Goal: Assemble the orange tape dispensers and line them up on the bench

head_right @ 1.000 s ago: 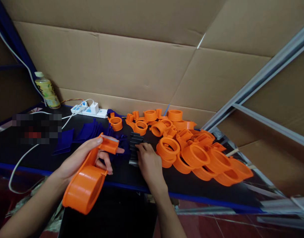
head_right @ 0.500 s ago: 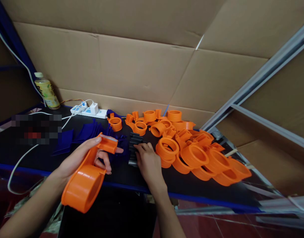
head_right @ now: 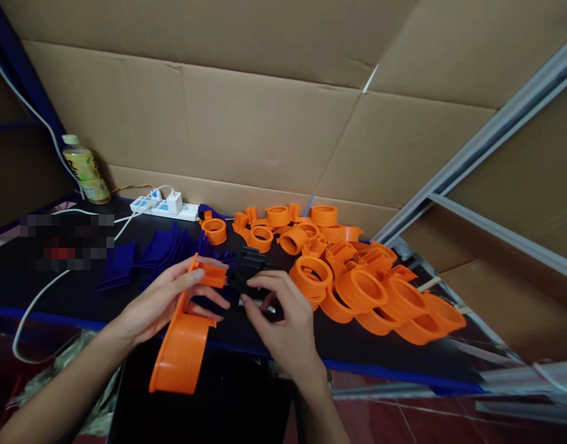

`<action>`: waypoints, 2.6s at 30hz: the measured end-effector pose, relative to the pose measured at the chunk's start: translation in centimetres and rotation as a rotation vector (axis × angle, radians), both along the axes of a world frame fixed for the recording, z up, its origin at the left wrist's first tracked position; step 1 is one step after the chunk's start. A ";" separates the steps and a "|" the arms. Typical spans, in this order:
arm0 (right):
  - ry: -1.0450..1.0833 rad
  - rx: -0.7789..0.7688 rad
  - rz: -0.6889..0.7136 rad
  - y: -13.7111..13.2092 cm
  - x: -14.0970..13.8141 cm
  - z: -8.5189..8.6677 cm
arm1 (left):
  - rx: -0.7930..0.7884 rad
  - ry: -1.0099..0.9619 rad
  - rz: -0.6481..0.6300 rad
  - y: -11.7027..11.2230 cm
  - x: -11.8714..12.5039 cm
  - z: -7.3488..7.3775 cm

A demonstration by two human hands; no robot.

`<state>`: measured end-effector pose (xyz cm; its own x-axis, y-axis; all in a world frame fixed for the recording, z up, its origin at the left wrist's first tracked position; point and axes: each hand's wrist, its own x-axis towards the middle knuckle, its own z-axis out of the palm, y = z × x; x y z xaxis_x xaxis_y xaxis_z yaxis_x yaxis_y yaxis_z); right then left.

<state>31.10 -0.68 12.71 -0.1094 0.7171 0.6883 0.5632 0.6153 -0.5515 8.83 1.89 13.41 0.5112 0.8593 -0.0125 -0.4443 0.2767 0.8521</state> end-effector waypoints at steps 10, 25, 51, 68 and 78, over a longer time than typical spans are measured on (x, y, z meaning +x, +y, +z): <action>-0.104 0.151 -0.079 -1.6 -2.3 0.1 | 0.044 0.047 -0.082 -0.8 1.8 -1.1; -0.195 0.198 0.088 -1.6 -3.1 -0.7 | -0.084 -0.073 0.109 -0.8 1.3 -0.5; -0.601 -0.001 -0.246 3.7 -2.7 -5.1 | -0.227 -0.238 0.071 1.0 -3.0 1.2; -0.473 0.053 -0.247 4.0 -2.7 -5.6 | -0.280 -0.173 0.103 0.1 -1.7 1.7; -0.338 0.059 -0.240 4.3 -2.4 -5.8 | -0.258 -0.157 0.111 0.3 -1.2 1.2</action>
